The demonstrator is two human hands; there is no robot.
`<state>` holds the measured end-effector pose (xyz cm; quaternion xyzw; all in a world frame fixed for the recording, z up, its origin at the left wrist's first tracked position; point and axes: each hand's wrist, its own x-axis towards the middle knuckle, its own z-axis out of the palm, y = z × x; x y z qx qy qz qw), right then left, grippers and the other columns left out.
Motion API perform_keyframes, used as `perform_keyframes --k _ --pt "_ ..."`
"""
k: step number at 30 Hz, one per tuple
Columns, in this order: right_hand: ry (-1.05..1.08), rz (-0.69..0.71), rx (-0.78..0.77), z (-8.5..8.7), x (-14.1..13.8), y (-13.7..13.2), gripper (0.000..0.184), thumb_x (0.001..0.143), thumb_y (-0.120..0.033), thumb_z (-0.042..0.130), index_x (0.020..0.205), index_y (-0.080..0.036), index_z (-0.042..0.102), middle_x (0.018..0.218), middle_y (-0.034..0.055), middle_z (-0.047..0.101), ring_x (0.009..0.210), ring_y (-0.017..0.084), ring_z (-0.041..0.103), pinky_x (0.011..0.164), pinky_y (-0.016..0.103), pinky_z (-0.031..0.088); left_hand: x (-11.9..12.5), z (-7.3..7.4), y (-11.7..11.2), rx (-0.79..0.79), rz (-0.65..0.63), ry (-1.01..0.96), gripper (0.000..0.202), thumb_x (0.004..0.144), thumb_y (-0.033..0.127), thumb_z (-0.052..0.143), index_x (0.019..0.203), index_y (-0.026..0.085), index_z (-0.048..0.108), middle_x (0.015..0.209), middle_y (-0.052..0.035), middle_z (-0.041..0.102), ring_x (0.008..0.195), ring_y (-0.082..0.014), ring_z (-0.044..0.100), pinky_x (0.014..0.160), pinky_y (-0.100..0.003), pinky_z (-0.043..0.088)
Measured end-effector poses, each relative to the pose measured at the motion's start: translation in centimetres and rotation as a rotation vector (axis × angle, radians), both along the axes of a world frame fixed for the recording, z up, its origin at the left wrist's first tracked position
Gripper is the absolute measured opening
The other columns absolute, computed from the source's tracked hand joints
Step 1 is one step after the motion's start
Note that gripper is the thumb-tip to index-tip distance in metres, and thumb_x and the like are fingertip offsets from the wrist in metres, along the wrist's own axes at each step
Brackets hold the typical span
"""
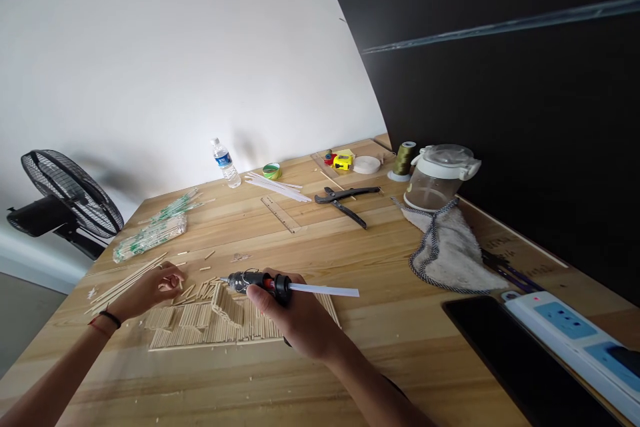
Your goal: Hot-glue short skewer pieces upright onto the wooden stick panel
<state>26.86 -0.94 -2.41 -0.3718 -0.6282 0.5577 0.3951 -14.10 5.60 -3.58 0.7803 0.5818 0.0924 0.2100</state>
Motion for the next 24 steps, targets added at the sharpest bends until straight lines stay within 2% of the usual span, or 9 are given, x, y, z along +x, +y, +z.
perform_keyframes --k 4,9,14,24 --pt "0.001 -0.003 0.006 0.1 0.0 0.0 0.047 0.099 -0.064 0.05 0.075 -0.024 0.049 0.07 -0.0047 0.044 0.065 0.014 0.041 0.065 0.03 0.036 0.1 -0.4 0.1 0.014 -0.02 -0.032 0.018 0.089 0.036 0.066 0.097 0.023 0.076 0.101 -0.0057 0.07 0.079 -0.0189 0.072 0.076 -0.033 0.06" --pt "0.009 -0.004 0.004 0.2 0.0 0.0 0.047 0.099 -0.063 0.05 0.074 -0.024 0.048 0.067 -0.0054 0.042 0.063 0.014 0.041 0.064 0.03 0.036 0.5 -0.2 0.3 -0.002 -0.063 -0.015 0.023 0.094 0.036 0.06 0.08 0.022 0.071 0.092 -0.0043 0.068 0.079 -0.0183 0.069 0.076 -0.031 0.058" --pt "-0.017 -0.007 0.011 0.2 0.0 0.1 0.045 0.099 -0.062 0.05 0.076 -0.023 0.05 0.071 -0.0041 0.047 0.068 0.014 0.044 0.068 0.03 0.036 0.4 -0.3 0.6 0.011 -0.061 -0.008 0.025 0.094 0.037 0.059 0.078 0.022 0.071 0.092 -0.0047 0.068 0.079 -0.0187 0.069 0.077 -0.032 0.058" --pt "-0.006 -0.008 0.01 0.5 0.1 0.0 0.046 0.099 -0.062 0.051 0.074 -0.024 0.049 0.067 -0.0047 0.042 0.064 0.014 0.042 0.062 0.028 0.035 -0.4 0.1 0.4 0.034 -0.027 0.01 0.026 0.093 0.038 0.06 0.076 0.022 0.071 0.09 -0.0056 0.07 0.078 -0.0192 0.069 0.076 -0.031 0.059"
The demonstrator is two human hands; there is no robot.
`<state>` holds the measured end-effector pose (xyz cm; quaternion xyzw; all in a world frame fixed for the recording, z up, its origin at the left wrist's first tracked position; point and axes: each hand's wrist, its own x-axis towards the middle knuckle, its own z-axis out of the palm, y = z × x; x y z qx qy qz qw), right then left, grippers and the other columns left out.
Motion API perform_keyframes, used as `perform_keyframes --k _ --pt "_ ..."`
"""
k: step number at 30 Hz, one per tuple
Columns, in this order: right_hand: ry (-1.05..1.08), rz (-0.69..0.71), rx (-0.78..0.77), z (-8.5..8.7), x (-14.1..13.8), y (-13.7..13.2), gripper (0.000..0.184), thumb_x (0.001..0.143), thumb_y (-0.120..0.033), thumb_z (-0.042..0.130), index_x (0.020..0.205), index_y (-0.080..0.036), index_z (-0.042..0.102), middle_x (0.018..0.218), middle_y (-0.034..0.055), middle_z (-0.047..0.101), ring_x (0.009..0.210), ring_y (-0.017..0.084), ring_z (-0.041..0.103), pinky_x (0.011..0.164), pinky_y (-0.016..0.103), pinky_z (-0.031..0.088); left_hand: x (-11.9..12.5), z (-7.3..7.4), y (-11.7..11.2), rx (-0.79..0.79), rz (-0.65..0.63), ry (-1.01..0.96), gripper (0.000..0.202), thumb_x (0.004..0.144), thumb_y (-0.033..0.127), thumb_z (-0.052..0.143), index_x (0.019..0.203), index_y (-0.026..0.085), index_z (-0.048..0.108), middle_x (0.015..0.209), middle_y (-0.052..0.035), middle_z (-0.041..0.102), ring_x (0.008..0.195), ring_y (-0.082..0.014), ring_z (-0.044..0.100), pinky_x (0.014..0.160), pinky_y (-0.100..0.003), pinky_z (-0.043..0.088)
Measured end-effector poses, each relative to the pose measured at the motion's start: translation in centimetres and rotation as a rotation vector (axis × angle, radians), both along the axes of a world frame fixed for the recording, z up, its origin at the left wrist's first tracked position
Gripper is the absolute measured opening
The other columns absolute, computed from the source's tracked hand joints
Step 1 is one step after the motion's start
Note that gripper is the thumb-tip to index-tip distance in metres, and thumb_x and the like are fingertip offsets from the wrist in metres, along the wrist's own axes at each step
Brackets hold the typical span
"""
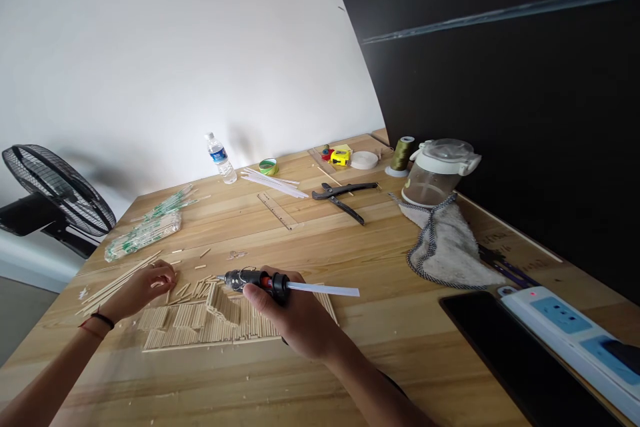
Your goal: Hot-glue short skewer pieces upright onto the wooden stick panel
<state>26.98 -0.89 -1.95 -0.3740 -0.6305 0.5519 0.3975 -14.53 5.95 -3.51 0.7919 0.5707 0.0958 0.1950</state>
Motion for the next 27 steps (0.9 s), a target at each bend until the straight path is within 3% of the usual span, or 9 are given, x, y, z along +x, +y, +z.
perform_keyframes --k 7,14,18,23,27 --pt "0.012 -0.005 -0.013 -0.07 -0.07 -0.03 0.046 0.098 -0.062 0.051 0.073 -0.024 0.047 0.066 -0.0052 0.041 0.062 0.013 0.041 0.059 0.028 0.034 -0.29 -0.5 0.06 -0.051 -0.009 -0.136 0.023 0.091 0.041 0.065 0.082 0.021 0.074 0.107 -0.0091 0.071 0.082 -0.0192 0.071 0.077 -0.033 0.063" --pt "-0.008 -0.022 0.011 0.15 -0.11 -0.08 0.044 0.098 -0.06 0.051 0.073 -0.024 0.049 0.068 -0.0045 0.045 0.064 0.013 0.042 0.063 0.029 0.037 0.12 -0.56 0.1 -0.079 0.049 -0.189 0.019 0.086 0.04 0.07 0.085 0.022 0.077 0.106 -0.0086 0.072 0.084 -0.0201 0.074 0.081 -0.034 0.065" --pt "0.019 0.0 -0.011 -0.1 -0.12 -0.02 0.046 0.098 -0.063 0.051 0.074 -0.024 0.048 0.066 -0.0054 0.041 0.059 0.013 0.039 0.056 0.028 0.034 0.27 -0.47 -0.01 -0.08 0.047 -0.185 0.016 0.087 0.038 0.07 0.084 0.022 0.074 0.109 -0.008 0.071 0.084 -0.0193 0.075 0.081 -0.035 0.065" --pt "0.02 0.024 -0.05 -0.68 -0.12 0.07 0.049 0.098 -0.068 0.052 0.077 -0.024 0.049 0.068 -0.005 0.042 0.058 0.012 0.036 0.05 0.026 0.029 -0.02 -0.79 -0.04 -0.016 0.042 -0.152 0.017 0.088 0.037 0.068 0.097 0.023 0.073 0.111 -0.0069 0.071 0.081 -0.0176 0.073 0.074 -0.033 0.064" --pt "0.032 0.032 -0.047 -0.74 -0.13 0.12 0.049 0.098 -0.068 0.051 0.076 -0.024 0.049 0.068 -0.0049 0.041 0.058 0.012 0.035 0.049 0.026 0.028 -0.4 0.03 -0.18 0.105 0.031 -0.033 0.022 0.092 0.041 0.066 0.103 0.024 0.075 0.105 -0.006 0.072 0.085 -0.0194 0.071 0.078 -0.035 0.061"
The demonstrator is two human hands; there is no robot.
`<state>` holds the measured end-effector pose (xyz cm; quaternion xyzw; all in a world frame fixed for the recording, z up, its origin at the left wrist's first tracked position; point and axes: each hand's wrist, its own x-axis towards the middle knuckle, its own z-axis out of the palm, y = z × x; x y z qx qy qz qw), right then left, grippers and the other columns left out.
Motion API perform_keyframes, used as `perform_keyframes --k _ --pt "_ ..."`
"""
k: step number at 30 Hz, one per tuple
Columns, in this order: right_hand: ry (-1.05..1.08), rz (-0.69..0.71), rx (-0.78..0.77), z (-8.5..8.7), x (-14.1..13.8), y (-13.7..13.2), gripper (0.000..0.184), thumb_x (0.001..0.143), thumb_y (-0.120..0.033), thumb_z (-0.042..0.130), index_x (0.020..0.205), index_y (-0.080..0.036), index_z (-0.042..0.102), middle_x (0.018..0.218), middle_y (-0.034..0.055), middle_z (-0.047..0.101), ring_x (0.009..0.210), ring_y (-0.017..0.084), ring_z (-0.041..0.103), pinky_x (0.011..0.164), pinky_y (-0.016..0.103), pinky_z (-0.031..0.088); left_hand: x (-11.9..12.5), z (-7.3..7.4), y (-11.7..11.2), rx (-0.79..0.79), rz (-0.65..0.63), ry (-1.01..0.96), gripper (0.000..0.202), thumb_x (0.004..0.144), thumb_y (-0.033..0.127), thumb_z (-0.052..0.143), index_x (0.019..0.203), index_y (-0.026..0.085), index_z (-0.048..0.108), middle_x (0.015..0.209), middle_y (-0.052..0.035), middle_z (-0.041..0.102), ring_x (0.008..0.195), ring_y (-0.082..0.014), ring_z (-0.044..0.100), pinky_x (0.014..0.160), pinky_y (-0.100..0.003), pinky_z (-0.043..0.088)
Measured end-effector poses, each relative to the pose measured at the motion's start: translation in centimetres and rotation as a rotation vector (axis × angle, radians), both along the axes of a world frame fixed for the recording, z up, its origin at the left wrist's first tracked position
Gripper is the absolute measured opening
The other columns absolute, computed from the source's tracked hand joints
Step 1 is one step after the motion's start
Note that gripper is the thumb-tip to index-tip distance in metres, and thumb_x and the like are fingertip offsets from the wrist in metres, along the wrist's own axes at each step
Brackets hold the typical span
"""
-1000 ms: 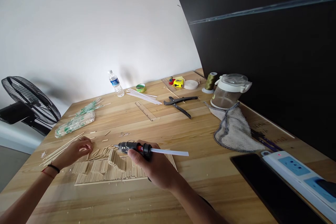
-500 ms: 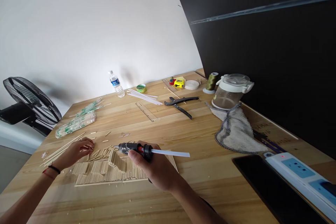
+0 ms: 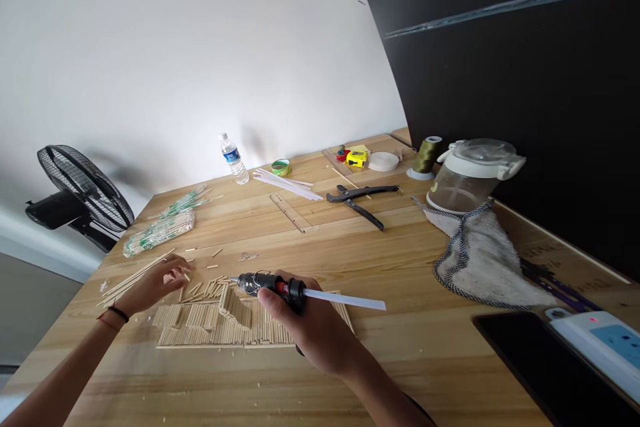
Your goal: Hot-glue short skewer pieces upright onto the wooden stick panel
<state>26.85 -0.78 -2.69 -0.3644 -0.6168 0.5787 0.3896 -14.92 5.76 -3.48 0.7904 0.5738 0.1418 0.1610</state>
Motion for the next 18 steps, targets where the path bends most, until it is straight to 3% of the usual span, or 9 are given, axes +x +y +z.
perform_keyframes --k 5,12,18 --pt "-0.023 -0.002 -0.011 0.0 0.0 0.0 0.047 0.098 -0.067 0.051 0.077 -0.024 0.05 0.067 -0.0048 0.041 0.057 0.012 0.034 0.049 0.027 0.027 -0.2 1.2 -0.4 0.019 -0.02 0.035 0.027 0.096 0.048 0.063 0.1 0.025 0.075 0.106 -0.0056 0.073 0.085 -0.0194 0.07 0.078 -0.033 0.059" --pt "-0.052 -0.018 0.008 0.1 0.0 0.0 0.048 0.098 -0.067 0.05 0.077 -0.024 0.05 0.069 -0.004 0.044 0.064 0.015 0.041 0.06 0.029 0.034 0.3 -0.6 0.1 -0.046 0.088 0.071 0.023 0.088 0.044 0.07 0.098 0.024 0.077 0.091 -0.0041 0.075 0.076 -0.0204 0.073 0.072 -0.033 0.059" --pt "-0.054 -0.028 -0.009 0.2 0.1 -0.2 0.047 0.098 -0.068 0.05 0.079 -0.025 0.05 0.071 -0.0046 0.042 0.062 0.014 0.039 0.057 0.028 0.033 1.5 0.0 0.6 -0.085 0.068 0.066 0.017 0.087 0.037 0.068 0.081 0.023 0.075 0.088 -0.0051 0.077 0.077 -0.0219 0.074 0.069 -0.032 0.058"
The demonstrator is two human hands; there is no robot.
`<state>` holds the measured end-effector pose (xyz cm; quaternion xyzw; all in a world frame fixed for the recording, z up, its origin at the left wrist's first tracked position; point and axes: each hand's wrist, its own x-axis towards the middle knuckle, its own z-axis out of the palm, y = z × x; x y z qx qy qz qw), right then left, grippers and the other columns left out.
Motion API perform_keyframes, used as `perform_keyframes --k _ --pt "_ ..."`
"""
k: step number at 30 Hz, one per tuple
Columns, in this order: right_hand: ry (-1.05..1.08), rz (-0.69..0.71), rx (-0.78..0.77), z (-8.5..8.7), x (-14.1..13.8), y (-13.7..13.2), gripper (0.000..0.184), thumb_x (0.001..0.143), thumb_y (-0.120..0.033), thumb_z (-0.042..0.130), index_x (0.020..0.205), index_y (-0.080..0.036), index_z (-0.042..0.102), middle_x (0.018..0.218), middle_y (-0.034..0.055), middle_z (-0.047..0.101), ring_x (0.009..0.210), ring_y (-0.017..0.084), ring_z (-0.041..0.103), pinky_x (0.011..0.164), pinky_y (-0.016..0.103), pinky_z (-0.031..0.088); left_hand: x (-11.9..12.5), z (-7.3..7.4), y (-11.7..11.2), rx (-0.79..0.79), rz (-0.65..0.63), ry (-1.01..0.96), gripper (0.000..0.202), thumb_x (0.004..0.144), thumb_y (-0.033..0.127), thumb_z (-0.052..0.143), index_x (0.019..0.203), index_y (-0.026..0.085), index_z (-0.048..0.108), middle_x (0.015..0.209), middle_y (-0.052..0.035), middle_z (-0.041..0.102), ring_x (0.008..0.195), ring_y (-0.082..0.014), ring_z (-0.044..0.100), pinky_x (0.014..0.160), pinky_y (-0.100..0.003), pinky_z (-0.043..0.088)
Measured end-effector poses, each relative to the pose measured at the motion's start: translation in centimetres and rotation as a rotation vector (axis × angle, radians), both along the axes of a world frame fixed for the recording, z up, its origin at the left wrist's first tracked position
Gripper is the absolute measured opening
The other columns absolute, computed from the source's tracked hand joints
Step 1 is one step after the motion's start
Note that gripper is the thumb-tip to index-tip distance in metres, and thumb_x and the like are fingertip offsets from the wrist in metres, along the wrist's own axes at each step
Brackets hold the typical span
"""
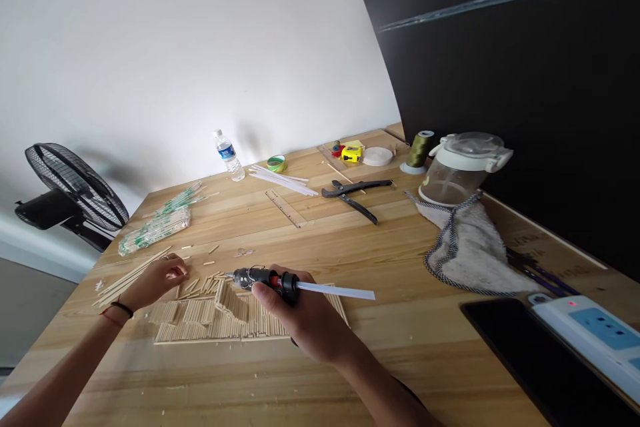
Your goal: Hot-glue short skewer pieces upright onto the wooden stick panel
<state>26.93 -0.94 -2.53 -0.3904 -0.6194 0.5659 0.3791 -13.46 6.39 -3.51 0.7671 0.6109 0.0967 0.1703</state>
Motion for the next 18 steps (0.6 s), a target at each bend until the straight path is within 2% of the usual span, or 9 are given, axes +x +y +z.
perform_keyframes --k 7,10,13,15,18 --pt "0.044 0.008 0.018 0.4 0.0 0.0 0.047 0.099 -0.065 0.052 0.075 -0.024 0.046 0.066 -0.0063 0.038 0.057 0.012 0.037 0.053 0.027 0.031 0.1 0.4 0.1 0.002 0.006 -0.02 0.009 0.083 0.03 0.067 0.08 0.022 0.068 0.08 -0.0019 0.073 0.074 -0.0194 0.07 0.07 -0.031 0.057" --pt "0.058 0.007 0.022 0.4 0.1 0.0 0.046 0.099 -0.063 0.052 0.075 -0.025 0.045 0.066 -0.0065 0.037 0.056 0.011 0.037 0.052 0.027 0.032 0.6 1.2 -0.2 0.046 0.016 -0.097 0.014 0.085 0.035 0.068 0.087 0.022 0.064 0.087 -0.0025 0.071 0.082 -0.0195 0.069 0.077 -0.034 0.059" --pt "0.048 0.005 0.017 0.4 0.1 0.0 0.046 0.099 -0.063 0.052 0.075 -0.024 0.046 0.066 -0.0063 0.038 0.056 0.011 0.037 0.052 0.026 0.033 3.1 2.9 -1.4 0.108 -0.049 -0.374 0.02 0.089 0.037 0.072 0.097 0.022 0.062 0.101 -0.0042 0.068 0.098 -0.0194 0.067 0.092 -0.036 0.057" --pt "0.034 -0.009 0.009 0.5 0.0 0.0 0.046 0.098 -0.064 0.052 0.076 -0.024 0.048 0.066 -0.0061 0.039 0.056 0.011 0.037 0.051 0.025 0.034 5.9 4.3 -2.8 0.111 -0.133 -0.502 0.02 0.09 0.033 0.074 0.094 0.022 0.058 0.103 -0.0053 0.066 0.102 -0.019 0.064 0.094 -0.035 0.056" --pt "0.036 -0.045 -0.009 0.5 0.0 -0.1 0.047 0.097 -0.066 0.051 0.076 -0.024 0.05 0.065 -0.0058 0.041 0.056 0.012 0.038 0.053 0.026 0.037 10.1 5.8 -4.9 0.081 -0.257 -0.576 0.02 0.093 0.025 0.073 0.096 0.023 0.054 0.103 -0.0049 0.063 0.1 -0.0176 0.062 0.091 -0.033 0.053"
